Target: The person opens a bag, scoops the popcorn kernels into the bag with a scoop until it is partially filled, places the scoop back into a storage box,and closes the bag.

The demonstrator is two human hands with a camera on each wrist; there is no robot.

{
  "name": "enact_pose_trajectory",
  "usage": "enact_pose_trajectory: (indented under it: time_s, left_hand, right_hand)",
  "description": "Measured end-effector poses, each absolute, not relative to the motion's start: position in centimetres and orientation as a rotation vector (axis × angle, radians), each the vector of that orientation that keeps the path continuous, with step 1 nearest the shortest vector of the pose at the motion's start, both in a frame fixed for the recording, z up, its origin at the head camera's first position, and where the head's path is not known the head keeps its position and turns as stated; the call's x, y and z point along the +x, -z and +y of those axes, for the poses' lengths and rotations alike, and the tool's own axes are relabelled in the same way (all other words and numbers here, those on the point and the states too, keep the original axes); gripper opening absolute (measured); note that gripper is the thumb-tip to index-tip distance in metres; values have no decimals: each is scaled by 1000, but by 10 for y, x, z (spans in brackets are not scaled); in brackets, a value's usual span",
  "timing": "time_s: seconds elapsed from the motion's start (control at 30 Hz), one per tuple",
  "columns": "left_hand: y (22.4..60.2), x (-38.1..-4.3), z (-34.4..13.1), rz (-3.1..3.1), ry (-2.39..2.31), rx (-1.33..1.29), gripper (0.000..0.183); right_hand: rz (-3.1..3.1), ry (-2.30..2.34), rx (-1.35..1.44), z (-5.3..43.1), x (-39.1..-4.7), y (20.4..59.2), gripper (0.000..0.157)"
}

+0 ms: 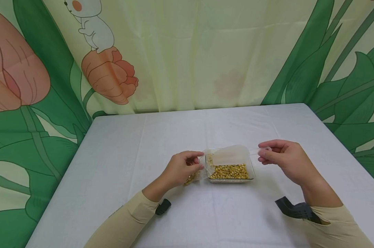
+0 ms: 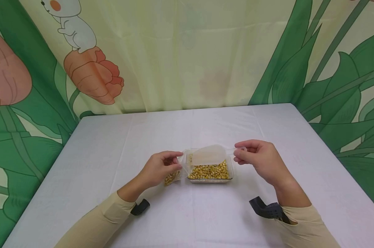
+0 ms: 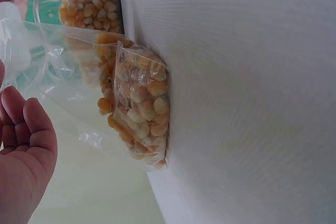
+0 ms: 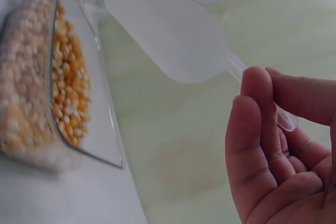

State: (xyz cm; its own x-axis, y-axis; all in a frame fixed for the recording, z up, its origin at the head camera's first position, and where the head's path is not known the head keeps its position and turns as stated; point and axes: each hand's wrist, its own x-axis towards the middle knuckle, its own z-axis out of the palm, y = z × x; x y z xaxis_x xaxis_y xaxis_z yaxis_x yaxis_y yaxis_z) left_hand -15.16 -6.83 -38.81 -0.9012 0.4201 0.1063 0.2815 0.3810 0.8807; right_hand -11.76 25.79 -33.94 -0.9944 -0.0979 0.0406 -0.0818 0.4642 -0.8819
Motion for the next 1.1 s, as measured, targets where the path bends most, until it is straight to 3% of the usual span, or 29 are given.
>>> enact_pose_trajectory:
  time_s: [0.67, 1.1]
  left_hand:
    - [385, -149, -71, 2482, -1591, 583, 33]
    - [387, -150, -71, 2468, -1600, 580, 32]
  right_hand:
    - [2815, 1174, -68, 285, -118, 329, 45]
    - [2773, 1209, -27, 283, -119, 337, 48]
